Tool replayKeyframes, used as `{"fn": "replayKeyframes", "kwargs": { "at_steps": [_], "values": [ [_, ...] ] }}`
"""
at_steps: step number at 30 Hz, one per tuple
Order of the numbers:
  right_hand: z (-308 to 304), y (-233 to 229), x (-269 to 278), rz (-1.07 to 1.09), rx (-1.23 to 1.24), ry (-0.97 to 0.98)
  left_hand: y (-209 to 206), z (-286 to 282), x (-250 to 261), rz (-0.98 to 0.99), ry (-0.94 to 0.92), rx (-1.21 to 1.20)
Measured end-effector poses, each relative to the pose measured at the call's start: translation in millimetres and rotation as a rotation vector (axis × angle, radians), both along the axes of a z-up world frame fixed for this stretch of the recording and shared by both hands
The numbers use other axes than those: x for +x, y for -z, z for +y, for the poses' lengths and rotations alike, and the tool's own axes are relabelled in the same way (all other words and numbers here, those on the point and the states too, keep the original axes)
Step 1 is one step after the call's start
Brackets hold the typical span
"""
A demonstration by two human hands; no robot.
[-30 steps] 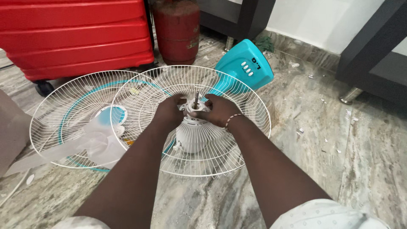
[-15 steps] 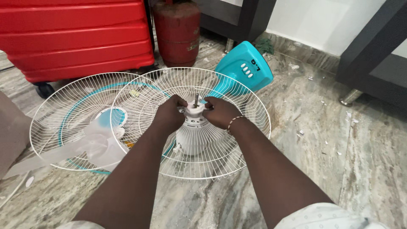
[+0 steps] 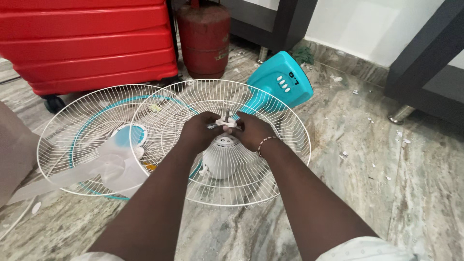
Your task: The person disassembles a small electric fan by removing the front grille, fan blades, and rear grille using a screwdriver. The components are placed on the floor.
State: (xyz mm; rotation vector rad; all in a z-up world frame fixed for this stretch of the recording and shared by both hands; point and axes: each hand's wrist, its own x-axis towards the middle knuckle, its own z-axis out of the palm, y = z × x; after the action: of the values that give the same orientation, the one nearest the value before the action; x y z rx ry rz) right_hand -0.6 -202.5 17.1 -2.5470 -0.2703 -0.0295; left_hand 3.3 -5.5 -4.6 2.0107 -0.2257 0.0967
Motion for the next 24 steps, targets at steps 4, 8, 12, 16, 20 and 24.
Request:
{"fn": "replayKeyframes", "kwargs": {
  "at_steps": [4,8,12,16,20,24],
  "values": [
    [7,-3,-11,-0.048,-0.184,0.049,3,-5,3,0.048,0.054,-0.237],
    [12,-8,-15,-0.049,-0.255,0.06,-1,-9,1,0.144,-0.008,-0.456],
    [12,-11,-13,0.006,-0.234,0.069,-15,-6,1,0.204,0.038,-0.644],
    [14,-9,-16,-0.024,-0.191,0.05,-28,-9,-2,0.272,0.039,-0.665],
    [19,-17,-13,0.105,-0.149,0.076,-44,-26,3,0.326,-0.059,-0.435],
    [17,-18,-13,0.079,-0.138,0.081,-41,-37,4,0.196,-0.227,-0.32]
  ]
}}
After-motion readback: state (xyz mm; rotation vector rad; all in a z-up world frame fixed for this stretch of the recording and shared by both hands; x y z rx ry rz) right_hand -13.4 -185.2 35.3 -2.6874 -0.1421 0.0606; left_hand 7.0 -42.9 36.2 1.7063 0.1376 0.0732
